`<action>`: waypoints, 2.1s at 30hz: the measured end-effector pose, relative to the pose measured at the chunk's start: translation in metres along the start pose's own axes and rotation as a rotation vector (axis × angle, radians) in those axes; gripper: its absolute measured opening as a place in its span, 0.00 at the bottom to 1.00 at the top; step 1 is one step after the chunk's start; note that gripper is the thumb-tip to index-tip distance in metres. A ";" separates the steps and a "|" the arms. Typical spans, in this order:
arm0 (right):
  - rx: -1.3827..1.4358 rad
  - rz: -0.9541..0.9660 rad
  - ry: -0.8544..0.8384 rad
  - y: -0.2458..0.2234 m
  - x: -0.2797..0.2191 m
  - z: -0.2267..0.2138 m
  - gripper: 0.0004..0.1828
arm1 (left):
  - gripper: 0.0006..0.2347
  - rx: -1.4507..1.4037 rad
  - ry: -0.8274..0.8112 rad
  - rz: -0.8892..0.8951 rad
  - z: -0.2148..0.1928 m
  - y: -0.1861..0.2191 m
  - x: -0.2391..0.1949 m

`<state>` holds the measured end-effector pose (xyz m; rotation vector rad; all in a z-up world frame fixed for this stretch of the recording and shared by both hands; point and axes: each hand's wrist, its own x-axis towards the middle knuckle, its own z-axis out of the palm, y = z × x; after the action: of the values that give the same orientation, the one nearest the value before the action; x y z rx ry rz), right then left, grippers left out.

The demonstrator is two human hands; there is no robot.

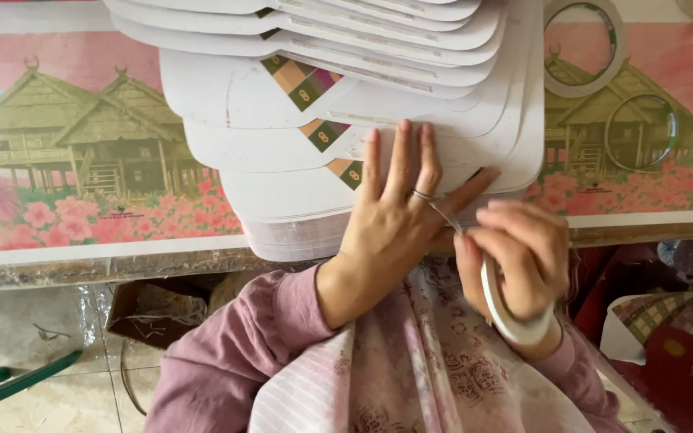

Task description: The person applies a strip of white tape to the edge of a stack of white paper cutouts on a table. They smooth the tape down with their fingers and continue applying tape to additional sheets in the stack.

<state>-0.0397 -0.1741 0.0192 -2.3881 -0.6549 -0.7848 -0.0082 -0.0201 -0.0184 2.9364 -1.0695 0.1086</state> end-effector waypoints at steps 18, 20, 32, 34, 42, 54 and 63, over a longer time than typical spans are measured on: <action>0.012 0.175 -0.208 0.003 0.012 0.007 0.10 | 0.16 -0.356 0.433 -0.003 -0.026 -0.055 -0.054; -0.081 0.262 -0.123 0.021 -0.005 -0.002 0.05 | 0.14 -0.332 0.471 -0.023 -0.028 -0.054 -0.054; -0.062 0.207 -0.225 0.038 0.006 -0.013 0.02 | 0.16 -0.443 0.544 0.215 -0.019 0.004 0.016; -0.047 0.200 -0.107 0.039 0.005 -0.015 0.06 | 0.21 -0.413 0.551 0.189 -0.015 0.002 0.016; -0.049 0.129 -0.114 0.035 0.012 -0.003 0.10 | 0.20 -0.320 0.503 0.029 -0.015 -0.050 0.010; -0.096 0.040 0.045 0.015 -0.014 0.007 0.09 | 0.21 0.138 0.196 -0.057 -0.002 -0.002 0.015; 0.146 0.248 -0.186 -0.014 0.034 0.020 0.09 | 0.13 -0.521 0.549 -0.083 -0.034 -0.064 -0.055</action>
<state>-0.0156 -0.1418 0.0324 -2.3656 -0.4579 -0.3999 -0.0111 0.0659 0.0121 2.2774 -0.7453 0.5122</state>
